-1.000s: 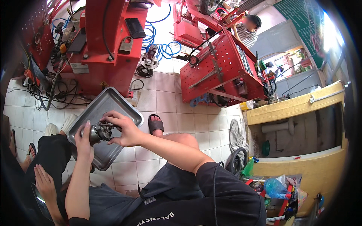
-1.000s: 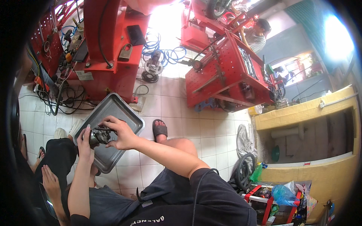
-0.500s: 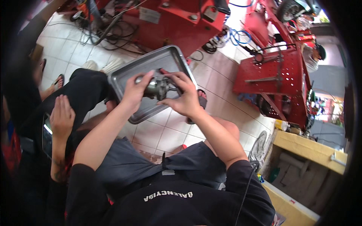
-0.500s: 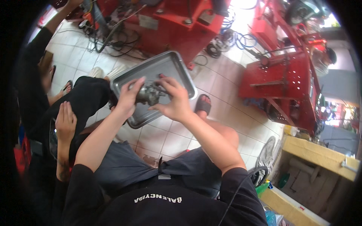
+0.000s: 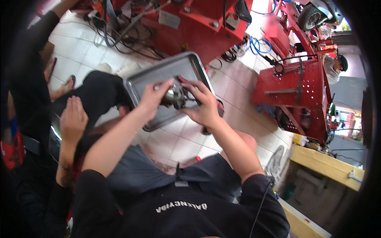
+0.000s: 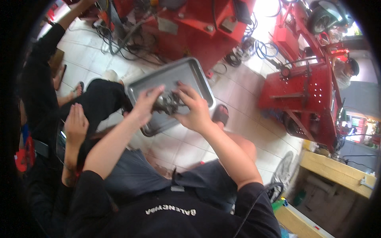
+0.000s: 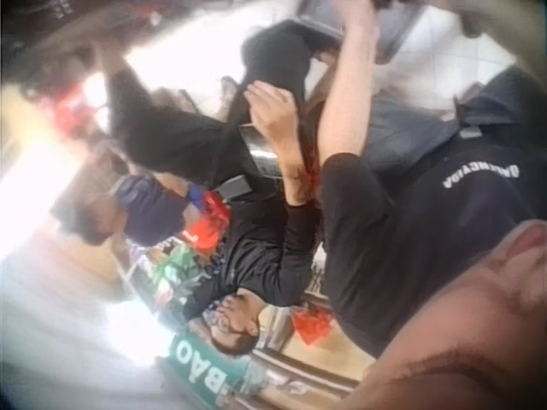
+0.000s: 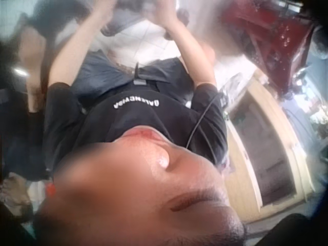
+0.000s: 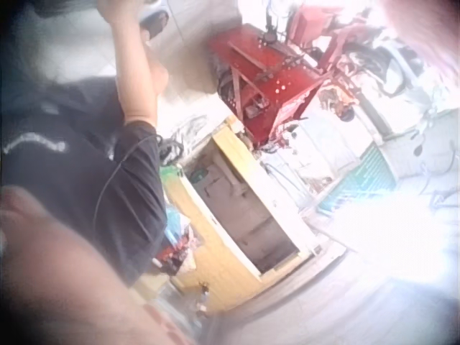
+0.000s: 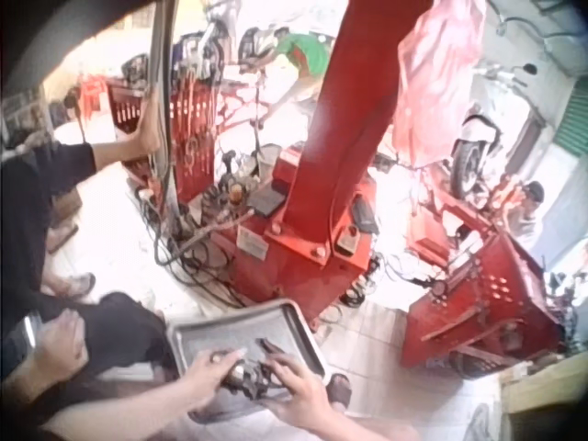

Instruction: The person repairs a small electric motor by manipulating internal components with a thin metal tool while holding the motor over a metal tray.

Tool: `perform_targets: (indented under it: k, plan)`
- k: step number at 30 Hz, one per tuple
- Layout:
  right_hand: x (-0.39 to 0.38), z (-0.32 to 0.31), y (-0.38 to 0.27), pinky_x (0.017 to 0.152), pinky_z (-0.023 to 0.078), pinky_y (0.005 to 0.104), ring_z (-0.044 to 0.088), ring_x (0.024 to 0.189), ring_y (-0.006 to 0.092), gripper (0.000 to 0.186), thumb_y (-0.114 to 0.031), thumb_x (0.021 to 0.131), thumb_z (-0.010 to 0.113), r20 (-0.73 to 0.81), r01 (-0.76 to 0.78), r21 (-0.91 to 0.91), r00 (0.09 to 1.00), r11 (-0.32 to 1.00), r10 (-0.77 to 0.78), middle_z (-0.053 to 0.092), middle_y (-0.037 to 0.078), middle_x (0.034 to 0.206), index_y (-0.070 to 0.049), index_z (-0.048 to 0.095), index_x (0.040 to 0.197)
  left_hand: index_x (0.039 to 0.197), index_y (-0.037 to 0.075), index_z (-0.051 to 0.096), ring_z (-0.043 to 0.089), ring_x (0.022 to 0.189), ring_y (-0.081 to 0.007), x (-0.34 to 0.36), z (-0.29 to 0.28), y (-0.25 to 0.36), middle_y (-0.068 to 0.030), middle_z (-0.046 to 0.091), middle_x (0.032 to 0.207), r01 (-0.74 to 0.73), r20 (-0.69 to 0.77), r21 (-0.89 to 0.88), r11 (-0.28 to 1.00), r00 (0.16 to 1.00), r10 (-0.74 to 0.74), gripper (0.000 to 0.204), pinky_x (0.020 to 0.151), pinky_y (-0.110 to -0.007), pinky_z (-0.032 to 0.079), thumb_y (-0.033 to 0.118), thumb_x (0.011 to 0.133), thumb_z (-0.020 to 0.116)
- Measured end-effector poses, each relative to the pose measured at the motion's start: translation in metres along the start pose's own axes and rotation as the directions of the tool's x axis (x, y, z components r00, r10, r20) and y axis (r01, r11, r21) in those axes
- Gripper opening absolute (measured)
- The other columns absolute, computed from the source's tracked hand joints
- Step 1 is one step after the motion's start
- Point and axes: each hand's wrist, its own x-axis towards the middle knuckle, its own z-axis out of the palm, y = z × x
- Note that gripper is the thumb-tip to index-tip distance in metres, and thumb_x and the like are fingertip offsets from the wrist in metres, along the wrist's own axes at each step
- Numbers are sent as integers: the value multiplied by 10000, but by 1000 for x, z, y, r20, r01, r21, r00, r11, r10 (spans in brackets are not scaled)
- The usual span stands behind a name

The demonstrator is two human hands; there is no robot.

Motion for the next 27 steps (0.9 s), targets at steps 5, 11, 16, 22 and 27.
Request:
perform_targets:
  k: [5, 11, 16, 22, 27]
  plan:
    - [-7, 6, 19, 980, 509, 397, 623, 1152, 310, 819, -155, 501, 954, -17, 10, 86, 1000, 996, -9, 616, 152, 1215, -8, 624, 1235, 1108, 88, 664, 653, 810, -139, 15, -12, -22, -36, 691, 973, 223, 7, -78, 972, 975, -224, 456, 661, -287, 508, 452, 853, 763]
    - [59, -33, -3, 890, 506, 369, 652, 1052, 284, 607, -171, 771, 805, -13, -405, 238, 907, 883, 420, 660, 208, 1102, 35, 562, 1288, 1199, 179, 623, 620, 920, -89, 36, -30, -24, 14, 676, 1096, 337, 127, -266, 903, 941, -313, 351, 643, -256, 447, 453, 995, 542]
    - [189, -89, -102, 553, 427, 292, 509, 624, 90, 165, -139, 950, 628, -60, -87, 610, 986, 788, 156, 569, 23, 750, 7, 650, 1023, 1171, 172, 636, 612, 812, -140, 32, -29, -21, 2, 678, 1049, 339, 90, -385, 858, 939, -331, 334, 554, -187, 443, 435, 1004, 517]
    - [263, -138, -246, 554, 512, 333, 624, 625, 169, 249, -207, 988, 603, -138, 33, 692, 987, 721, 87, 689, 112, 829, 22, 689, 943, 1134, 132, 640, 579, 748, -215, 31, -20, -20, -55, 661, 978, 357, 96, -438, 825, 931, -352, 381, 491, -186, 429, 463, 1002, 506]
    - [299, -114, -254, 524, 496, 350, 616, 628, 165, 278, -226, 999, 582, -209, 141, 439, 977, 887, -52, 684, 118, 834, 32, 674, 952, 1101, 131, 655, 582, 747, -201, 38, -29, -22, -46, 667, 948, 375, 131, -494, 785, 924, -359, 385, 494, -191, 443, 473, 1004, 505]
